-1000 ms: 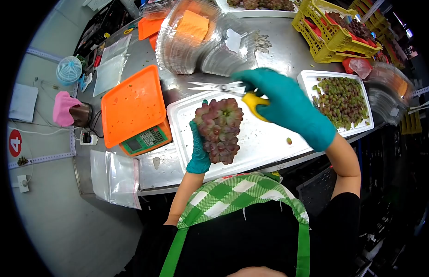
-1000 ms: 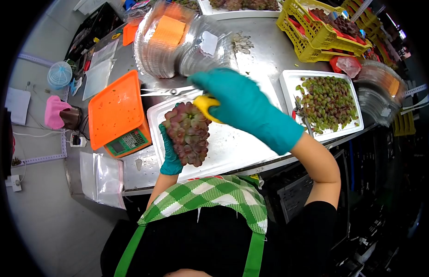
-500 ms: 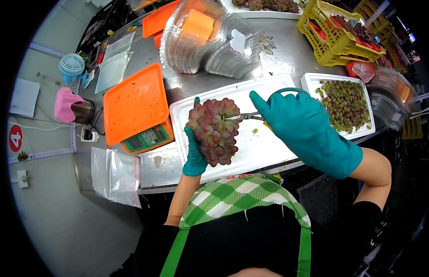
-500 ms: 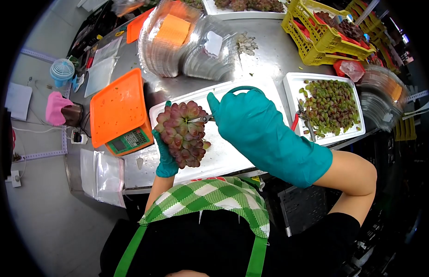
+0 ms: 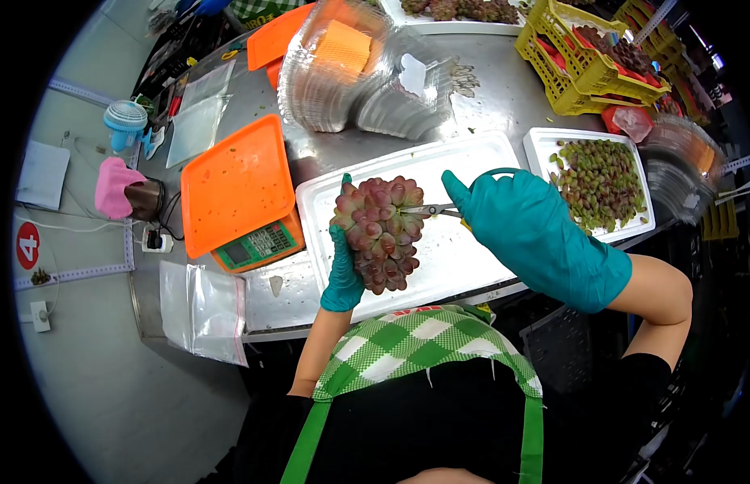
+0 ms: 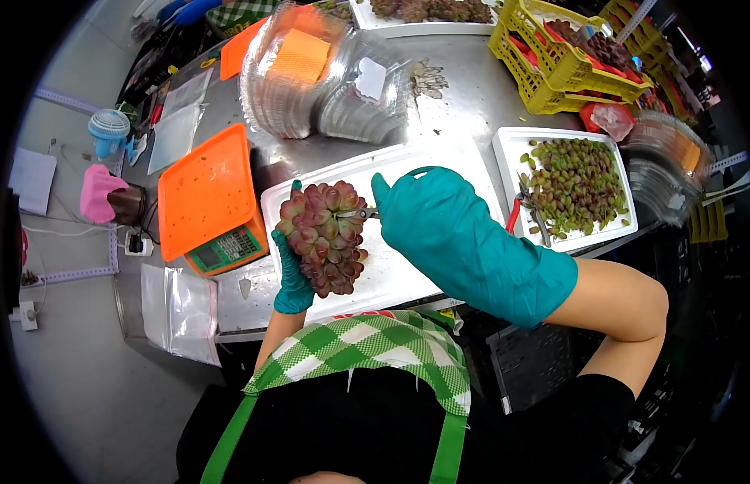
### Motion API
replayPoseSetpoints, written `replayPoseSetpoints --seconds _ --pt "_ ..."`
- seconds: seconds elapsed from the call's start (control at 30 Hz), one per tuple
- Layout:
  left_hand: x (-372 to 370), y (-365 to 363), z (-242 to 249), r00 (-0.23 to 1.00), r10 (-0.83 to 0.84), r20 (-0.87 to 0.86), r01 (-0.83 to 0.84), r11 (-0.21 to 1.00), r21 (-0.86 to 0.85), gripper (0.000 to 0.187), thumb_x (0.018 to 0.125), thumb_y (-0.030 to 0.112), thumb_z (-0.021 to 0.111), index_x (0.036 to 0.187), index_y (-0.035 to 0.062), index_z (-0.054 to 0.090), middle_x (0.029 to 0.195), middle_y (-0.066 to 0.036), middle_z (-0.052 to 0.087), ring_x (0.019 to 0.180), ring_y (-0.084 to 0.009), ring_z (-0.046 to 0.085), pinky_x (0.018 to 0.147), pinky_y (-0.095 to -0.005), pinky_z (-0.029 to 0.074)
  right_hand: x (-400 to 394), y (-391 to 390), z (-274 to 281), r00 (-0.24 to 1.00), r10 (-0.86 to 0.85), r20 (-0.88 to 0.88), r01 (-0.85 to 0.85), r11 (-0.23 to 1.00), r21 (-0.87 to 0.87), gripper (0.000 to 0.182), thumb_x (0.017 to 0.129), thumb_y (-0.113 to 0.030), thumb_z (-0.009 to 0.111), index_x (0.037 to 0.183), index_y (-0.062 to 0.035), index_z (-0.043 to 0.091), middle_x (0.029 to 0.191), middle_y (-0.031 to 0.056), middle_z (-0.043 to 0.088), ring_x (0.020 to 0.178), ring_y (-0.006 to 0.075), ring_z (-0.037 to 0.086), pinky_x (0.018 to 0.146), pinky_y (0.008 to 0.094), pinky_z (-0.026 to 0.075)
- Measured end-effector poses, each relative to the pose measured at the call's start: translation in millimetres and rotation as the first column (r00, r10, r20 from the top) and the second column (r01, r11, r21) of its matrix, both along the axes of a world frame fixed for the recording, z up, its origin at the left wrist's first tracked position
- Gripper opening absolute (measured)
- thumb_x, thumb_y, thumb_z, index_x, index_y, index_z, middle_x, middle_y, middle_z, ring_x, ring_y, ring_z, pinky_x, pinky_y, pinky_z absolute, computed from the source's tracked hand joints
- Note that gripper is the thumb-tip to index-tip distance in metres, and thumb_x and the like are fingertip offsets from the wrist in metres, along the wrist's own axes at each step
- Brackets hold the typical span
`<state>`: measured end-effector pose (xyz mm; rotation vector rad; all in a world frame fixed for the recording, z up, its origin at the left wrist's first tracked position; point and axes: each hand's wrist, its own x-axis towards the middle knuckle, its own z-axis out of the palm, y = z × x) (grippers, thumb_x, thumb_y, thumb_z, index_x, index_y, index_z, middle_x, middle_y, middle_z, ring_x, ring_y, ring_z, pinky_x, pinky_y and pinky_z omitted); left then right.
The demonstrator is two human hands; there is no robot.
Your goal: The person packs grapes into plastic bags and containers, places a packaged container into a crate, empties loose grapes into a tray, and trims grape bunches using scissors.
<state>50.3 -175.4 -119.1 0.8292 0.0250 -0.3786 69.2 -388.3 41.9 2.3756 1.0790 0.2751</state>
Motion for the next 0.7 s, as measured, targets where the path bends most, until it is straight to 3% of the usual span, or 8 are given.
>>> replayPoseSetpoints --seconds 0.17,0.27,0.37,0.57,0.7 --pt "2 -6 7 1.000 0.010 0.019 -0.011 1.000 0.017 0.084 0.073 0.069 0.036 0.133 0.0127 0.017 0.130 -0.014 0.033 0.113 -0.0301 0.043 0.090 -0.0424 0.042 2 -5 -4 0.998 0.022 0.057 -0.019 0.999 -0.051 0.047 0.075 -0.012 0.052 0.120 -0.0034 0.044 0.063 0.0013 0.038 0.058 0.0144 0.043 0.047 0.0277 0.035" --pt "1 -7 9 1.000 0.004 0.023 -0.004 1.000 0.016 0.083 0.074 0.068 0.035 0.134 0.0132 0.017 0.130 -0.014 0.033 0.113 -0.0299 0.042 0.090 -0.0424 0.042 7 -9 -13 0.995 0.027 0.093 -0.031 0.999 0.043 0.044 0.075 -0.013 0.053 0.118 -0.0058 0.047 0.061 0.0011 0.039 0.055 0.0141 0.044 0.044 0.0278 0.035" --pt "3 -8 11 1.000 0.004 0.028 -0.005 1.000 0.026 0.082 0.075 0.068 0.035 0.134 0.0136 0.017 0.130 -0.014 0.033 0.113 -0.0294 0.043 0.089 -0.0423 0.043 9 -14 -20 0.998 -0.021 -0.056 0.029 0.990 0.135 0.043 0.074 -0.014 0.054 0.116 -0.0071 0.049 0.061 0.0014 0.042 0.053 0.0147 0.046 0.043 0.0284 0.036" --pt "4 -14 10 0.999 -0.014 0.031 0.013 0.999 0.033 0.080 0.076 0.067 0.032 0.133 0.0133 0.018 0.129 -0.014 0.034 0.112 -0.0287 0.043 0.089 -0.0413 0.043 6 -29 -24 0.989 -0.044 -0.144 0.086 0.949 0.304 0.045 0.072 -0.013 0.057 0.116 -0.0088 0.048 0.064 0.0025 0.048 0.055 0.0174 0.051 0.046 0.0305 0.040" --pt "7 -19 12 0.999 0.003 0.047 -0.005 0.999 0.052 0.080 0.076 0.067 0.031 0.133 0.0124 0.018 0.129 -0.015 0.034 0.111 -0.0289 0.044 0.090 -0.0412 0.043 0 -46 -31 0.956 -0.080 -0.283 0.214 0.849 0.484 0.054 0.068 -0.010 0.062 0.119 -0.0129 0.046 0.069 0.0033 0.051 0.059 0.0193 0.053 0.049 0.0319 0.041"
